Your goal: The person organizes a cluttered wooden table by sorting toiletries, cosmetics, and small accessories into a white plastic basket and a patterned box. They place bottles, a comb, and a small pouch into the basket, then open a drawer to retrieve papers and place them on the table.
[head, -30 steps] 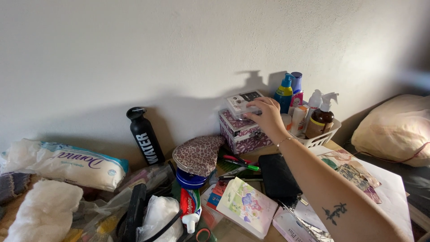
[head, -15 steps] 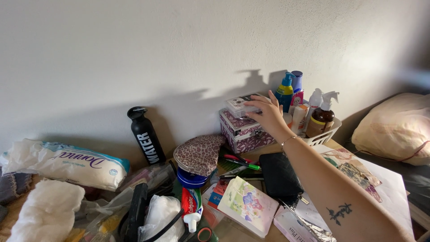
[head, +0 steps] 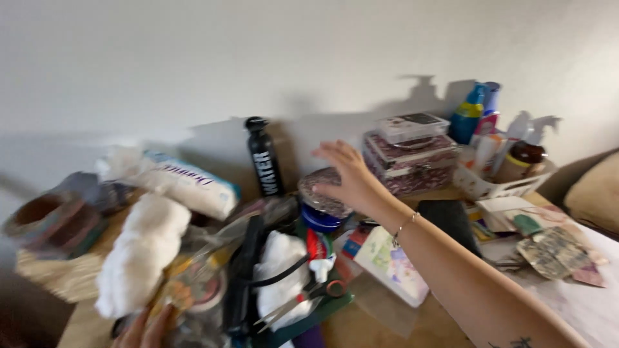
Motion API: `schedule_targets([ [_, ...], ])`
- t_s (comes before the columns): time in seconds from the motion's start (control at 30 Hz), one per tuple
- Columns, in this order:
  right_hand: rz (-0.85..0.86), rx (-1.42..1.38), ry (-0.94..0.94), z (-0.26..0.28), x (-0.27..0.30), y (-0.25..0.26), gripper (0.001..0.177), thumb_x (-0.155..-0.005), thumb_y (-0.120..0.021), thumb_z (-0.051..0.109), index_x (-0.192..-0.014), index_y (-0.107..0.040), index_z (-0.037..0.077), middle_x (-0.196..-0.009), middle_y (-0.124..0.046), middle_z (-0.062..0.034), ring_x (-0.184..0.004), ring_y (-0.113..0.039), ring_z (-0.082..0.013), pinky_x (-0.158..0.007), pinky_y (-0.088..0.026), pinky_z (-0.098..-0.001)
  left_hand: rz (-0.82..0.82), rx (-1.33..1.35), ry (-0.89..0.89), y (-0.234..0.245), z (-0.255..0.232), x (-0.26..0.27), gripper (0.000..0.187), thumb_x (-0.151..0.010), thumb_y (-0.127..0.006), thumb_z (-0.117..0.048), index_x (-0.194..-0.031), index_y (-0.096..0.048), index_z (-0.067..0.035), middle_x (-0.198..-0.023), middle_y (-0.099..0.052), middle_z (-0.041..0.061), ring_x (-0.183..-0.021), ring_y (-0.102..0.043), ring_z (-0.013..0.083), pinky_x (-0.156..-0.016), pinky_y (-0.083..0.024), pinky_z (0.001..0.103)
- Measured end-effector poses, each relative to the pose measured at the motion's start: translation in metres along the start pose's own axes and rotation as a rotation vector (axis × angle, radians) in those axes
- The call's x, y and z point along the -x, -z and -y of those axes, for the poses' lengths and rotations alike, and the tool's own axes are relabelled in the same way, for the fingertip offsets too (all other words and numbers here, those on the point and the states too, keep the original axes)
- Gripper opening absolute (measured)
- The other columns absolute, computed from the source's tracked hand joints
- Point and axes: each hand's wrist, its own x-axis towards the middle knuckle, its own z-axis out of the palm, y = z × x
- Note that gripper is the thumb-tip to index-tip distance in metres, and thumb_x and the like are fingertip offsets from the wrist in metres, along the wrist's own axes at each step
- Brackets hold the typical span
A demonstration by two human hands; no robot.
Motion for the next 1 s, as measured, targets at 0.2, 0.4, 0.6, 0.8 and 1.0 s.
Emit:
schedule_targets([
  [0.2, 0.166, -0.034, 0.062, 0.062, -0.004, -0.07, 0.054, -0.105, -0.069, 0.02, -0.158, -0.062, 0.013, -0.162, -0.064, -0.0106, -0.15, -0.058, -0.0294, -0.124, -0.043, -0.0448, 0.394, -0.221, 0.146, 0.102, -0.092, -0.11, 0.1, -0.065, -0.067, -0.091, -0.151, -0.073, -0.04, -0.156, -0.075, -0.003, -0.131, -0.074, 0.0245, -0.117, -0.055, 0.045],
  [0.4, 0.343, -0.136, -0.189, 0.11, -0.013, -0.096, 0.046, -0.109, -0.063, 0.032, -0.153, -0.071, 0.023, -0.151, -0.077, 0.0024, -0.135, -0.075, -0.0147, -0.107, -0.056, -0.0299, 0.655, -0.341, 0.277, 0.109, -0.097, -0.112, 0.131, -0.046, -0.062, -0.114, -0.163, -0.052, -0.056, -0.169, -0.058, -0.012, -0.139, -0.065, 0.0262, -0.117, -0.048, 0.049],
  [0.6, 0.408, -0.089, -0.22, 0.151, -0.017, -0.107, 0.043, -0.113, -0.056, 0.025, -0.155, -0.068, 0.024, -0.16, -0.07, 0.0007, -0.104, -0.081, -0.0108, -0.089, -0.064, -0.0285, 0.836, -0.225, 0.283, 0.117, -0.093, -0.121, 0.15, -0.042, -0.063, -0.127, -0.172, -0.037, -0.056, -0.177, -0.041, -0.011, -0.151, -0.047, 0.0273, -0.119, -0.036, 0.055],
  [0.8, 0.171, -0.27, -0.242, 0.166, 0.012, -0.064, 0.041, -0.107, -0.065, 0.026, -0.146, -0.075, 0.021, -0.139, -0.084, 0.0069, -0.128, -0.079, -0.0095, -0.112, -0.059, -0.0286, 1.025, -0.076, 0.35, 0.131, -0.092, -0.142, 0.125, -0.067, -0.073, -0.11, -0.172, -0.036, -0.053, -0.18, -0.035, -0.008, -0.153, -0.04, 0.0345, -0.119, -0.033, 0.061],
  [1.0, 0.113, -0.082, -0.229, 0.147, 0.092, -0.072, 0.027, -0.104, -0.071, 0.027, -0.128, -0.083, 0.024, -0.136, -0.085, 0.0027, -0.045, -0.047, -0.0066, -0.045, -0.049, -0.0213, 0.964, -0.13, 0.199, 0.132, -0.091, -0.14, 0.118, -0.076, -0.061, -0.109, -0.174, -0.037, -0.048, -0.176, -0.04, -0.002, -0.148, -0.046, 0.0376, -0.114, -0.041, 0.062],
])
